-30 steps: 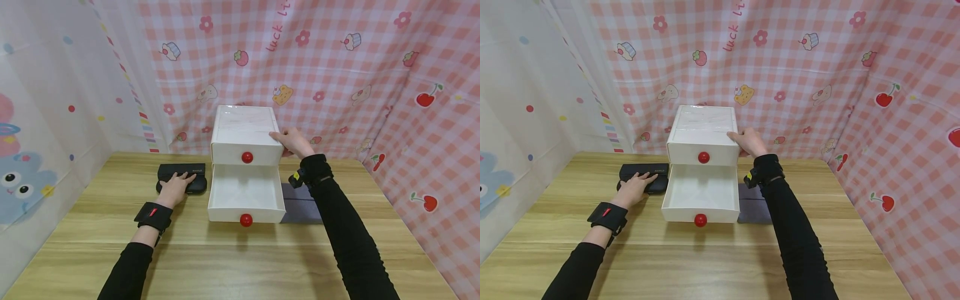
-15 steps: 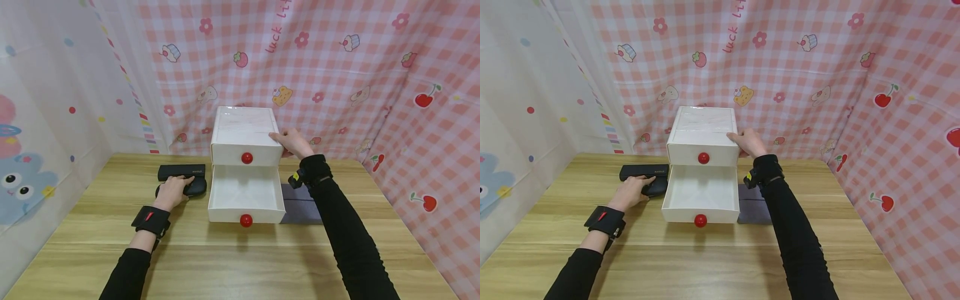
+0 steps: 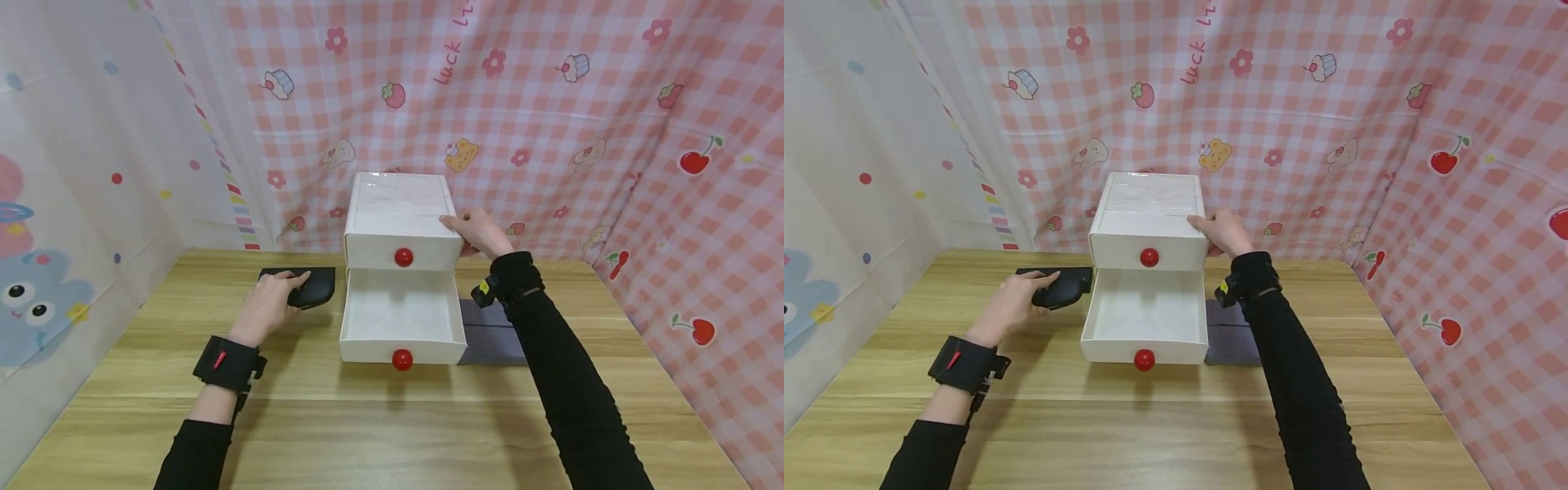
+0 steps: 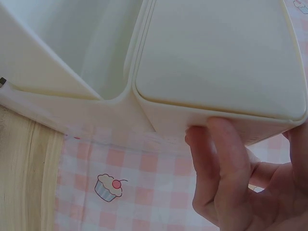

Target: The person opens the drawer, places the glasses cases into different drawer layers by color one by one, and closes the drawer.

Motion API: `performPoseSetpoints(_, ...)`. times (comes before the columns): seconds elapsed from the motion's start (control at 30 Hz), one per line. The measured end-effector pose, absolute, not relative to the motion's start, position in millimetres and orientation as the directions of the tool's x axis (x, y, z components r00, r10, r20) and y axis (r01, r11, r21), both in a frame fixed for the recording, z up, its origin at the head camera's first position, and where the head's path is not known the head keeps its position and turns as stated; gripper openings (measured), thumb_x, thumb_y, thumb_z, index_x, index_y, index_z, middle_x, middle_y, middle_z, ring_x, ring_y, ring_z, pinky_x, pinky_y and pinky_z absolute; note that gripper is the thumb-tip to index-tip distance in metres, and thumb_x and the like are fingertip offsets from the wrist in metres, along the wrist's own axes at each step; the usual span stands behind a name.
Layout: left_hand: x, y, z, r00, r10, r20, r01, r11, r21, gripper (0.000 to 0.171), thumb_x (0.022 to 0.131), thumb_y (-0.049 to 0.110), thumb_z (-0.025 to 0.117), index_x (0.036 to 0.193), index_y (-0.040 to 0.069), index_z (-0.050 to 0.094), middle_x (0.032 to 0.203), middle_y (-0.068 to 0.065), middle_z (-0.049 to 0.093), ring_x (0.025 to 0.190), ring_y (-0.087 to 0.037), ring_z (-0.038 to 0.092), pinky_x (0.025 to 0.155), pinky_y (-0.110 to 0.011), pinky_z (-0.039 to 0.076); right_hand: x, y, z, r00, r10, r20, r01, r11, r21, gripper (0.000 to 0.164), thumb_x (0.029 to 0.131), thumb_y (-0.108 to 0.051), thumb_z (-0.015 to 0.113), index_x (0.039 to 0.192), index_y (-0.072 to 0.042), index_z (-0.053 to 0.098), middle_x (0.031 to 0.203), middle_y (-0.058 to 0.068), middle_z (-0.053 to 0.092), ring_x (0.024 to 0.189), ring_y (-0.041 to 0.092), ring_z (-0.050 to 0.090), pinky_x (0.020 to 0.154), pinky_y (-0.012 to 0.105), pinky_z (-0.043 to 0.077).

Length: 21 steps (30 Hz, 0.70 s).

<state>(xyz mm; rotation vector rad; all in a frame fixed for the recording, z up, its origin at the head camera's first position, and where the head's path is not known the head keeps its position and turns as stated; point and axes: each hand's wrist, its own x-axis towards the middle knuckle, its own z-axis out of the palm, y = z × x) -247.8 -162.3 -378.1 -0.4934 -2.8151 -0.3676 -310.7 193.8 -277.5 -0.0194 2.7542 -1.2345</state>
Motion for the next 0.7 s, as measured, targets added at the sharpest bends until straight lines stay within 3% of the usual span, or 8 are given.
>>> performPoseSetpoints(0.2, -234.8, -161.4, -355.9, -0.887, 0.327, 0.327, 0.402, 0.894, 0.197, 0.068, 0.066, 0.01, 0.08, 0.129, 0.009, 0.053, 0.119, -0.025, 0.056, 0.102, -0.048, 0.053, 0.08, -0.055, 0.046, -311.4, 194.4, -278.3, -0.992, -0.064, -0.107, 0.037, 0.667, -0.744, 0.049, 0.091, -0.046, 0.048, 0.109, -0.001, 0.051, 0.106, 0.018, 0.057, 0.076, 0.019, 0.061, 0.066, 0.031, 0.054)
performPoseSetpoints(0.7, -196.6, -119.6, -305.8, -0.859, 0.369, 0.355, 0.435, 0.892, 0.126, 0.067, 0.07, 0.014, 0.078, 0.131, 0.017, 0.052, 0.126, -0.019, 0.053, 0.112, -0.044, 0.049, 0.083, -0.055, 0.046, -312.6, 194.0, -279.3, -0.992, -0.063, -0.107, 0.038, 0.667, -0.744, 0.049, 0.091, -0.046, 0.047, 0.108, -0.001, 0.051, 0.105, 0.017, 0.057, 0.075, 0.019, 0.06, 0.072, 0.036, 0.054)
